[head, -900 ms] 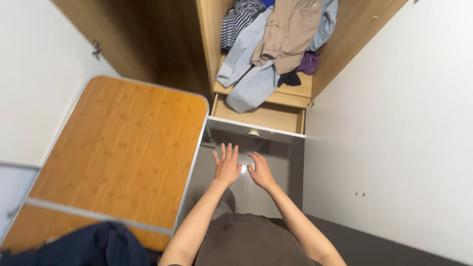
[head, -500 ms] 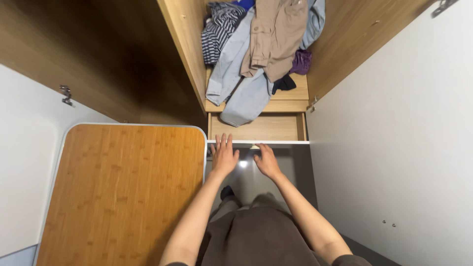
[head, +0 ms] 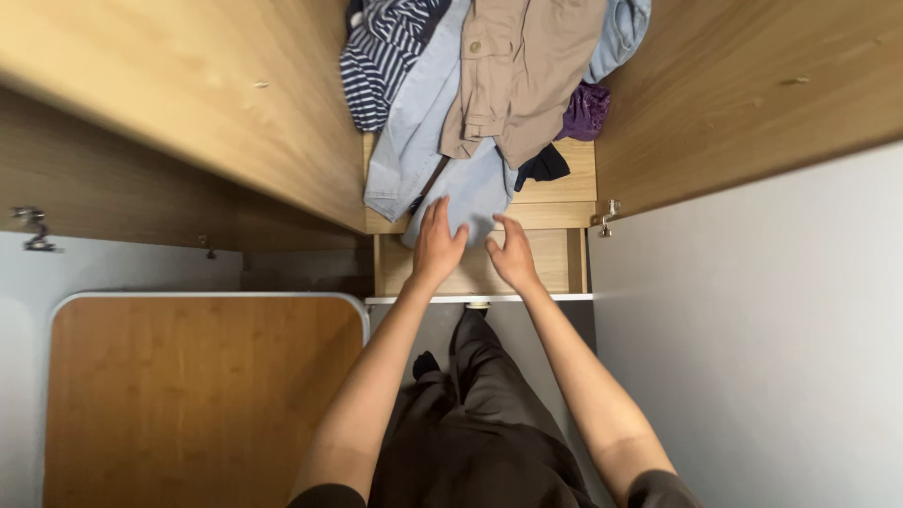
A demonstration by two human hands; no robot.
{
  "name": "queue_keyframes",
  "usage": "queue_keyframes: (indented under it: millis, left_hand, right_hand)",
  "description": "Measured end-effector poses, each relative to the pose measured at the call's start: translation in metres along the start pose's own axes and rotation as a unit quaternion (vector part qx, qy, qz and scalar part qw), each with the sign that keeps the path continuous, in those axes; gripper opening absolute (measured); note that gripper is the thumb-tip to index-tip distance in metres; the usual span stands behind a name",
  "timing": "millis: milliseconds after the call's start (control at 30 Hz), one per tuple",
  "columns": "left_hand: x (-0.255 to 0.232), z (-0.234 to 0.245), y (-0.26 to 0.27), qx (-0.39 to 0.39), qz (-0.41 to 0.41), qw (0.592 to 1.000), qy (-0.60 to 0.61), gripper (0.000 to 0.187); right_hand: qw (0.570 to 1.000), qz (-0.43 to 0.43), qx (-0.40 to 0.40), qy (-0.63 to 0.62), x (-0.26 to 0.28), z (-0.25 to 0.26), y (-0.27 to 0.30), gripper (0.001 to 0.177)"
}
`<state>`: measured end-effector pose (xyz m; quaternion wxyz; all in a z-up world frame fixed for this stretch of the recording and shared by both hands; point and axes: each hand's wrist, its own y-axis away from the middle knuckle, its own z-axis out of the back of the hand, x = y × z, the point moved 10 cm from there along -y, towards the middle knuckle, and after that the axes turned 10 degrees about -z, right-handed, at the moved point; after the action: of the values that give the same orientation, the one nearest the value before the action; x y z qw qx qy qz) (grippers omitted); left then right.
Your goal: The person picks up various clothing items including shorts, jeans, trousers, and a polo shirt from a closet shelf, unfolds each one to check it, and then places it onto a flat surface next to them.
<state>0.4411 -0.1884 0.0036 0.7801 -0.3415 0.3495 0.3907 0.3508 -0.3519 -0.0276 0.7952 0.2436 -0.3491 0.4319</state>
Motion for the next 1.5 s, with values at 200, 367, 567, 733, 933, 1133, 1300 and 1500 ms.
queue_keyframes:
  millis: [200,367,567,733,933,1133,1300,1500]
  left_hand:
    - [0.013,-0.031,-0.114,-0.060,0.027,0.998,0.025,0.067]
    - [0.020,-0.041,-0.184,-0.111,0.065,0.992,0.007,0.064]
    - [0.036,-0.062,-0.209,-0.069,0.154,0.985,-0.043,0.042]
    - [0.017,-0.057,-0.215,-0.101,0.073,0.990,-0.072,0.024]
    - [-0.071,-0.013,-0.197,-0.109,-0.091,0.970,0.196,0.046]
    - [-0.134,0.001,-0.107,0.122,0.076,0.904,0.403,0.047]
    - [-0.140,0.036,-0.005,0.163,0.086,0.837,0.515,0.040]
    - [-0.095,0.056,0.088,0.187,0.146,0.836,0.495,0.028]
  right_hand:
    - [0.995,-0.030,-0.056,-0.076,-0.027,0.008,-0.126,0.047]
    - [0.985,-0.069,-0.037,-0.155,-0.015,0.023,-0.189,0.043]
    - [0.924,-0.131,0.107,-0.343,0.006,0.000,-0.202,0.041]
    - [0.928,-0.132,0.097,-0.335,0.005,0.004,-0.195,0.033]
    - [0.798,-0.225,0.063,-0.556,0.005,0.034,-0.168,0.041]
    - [0.568,-0.158,0.179,-0.788,0.076,0.043,-0.136,0.057]
    - [0.557,-0.181,0.118,-0.802,0.106,0.075,-0.088,0.055]
    - [0.625,-0.210,0.217,-0.720,0.058,0.037,-0.042,0.043]
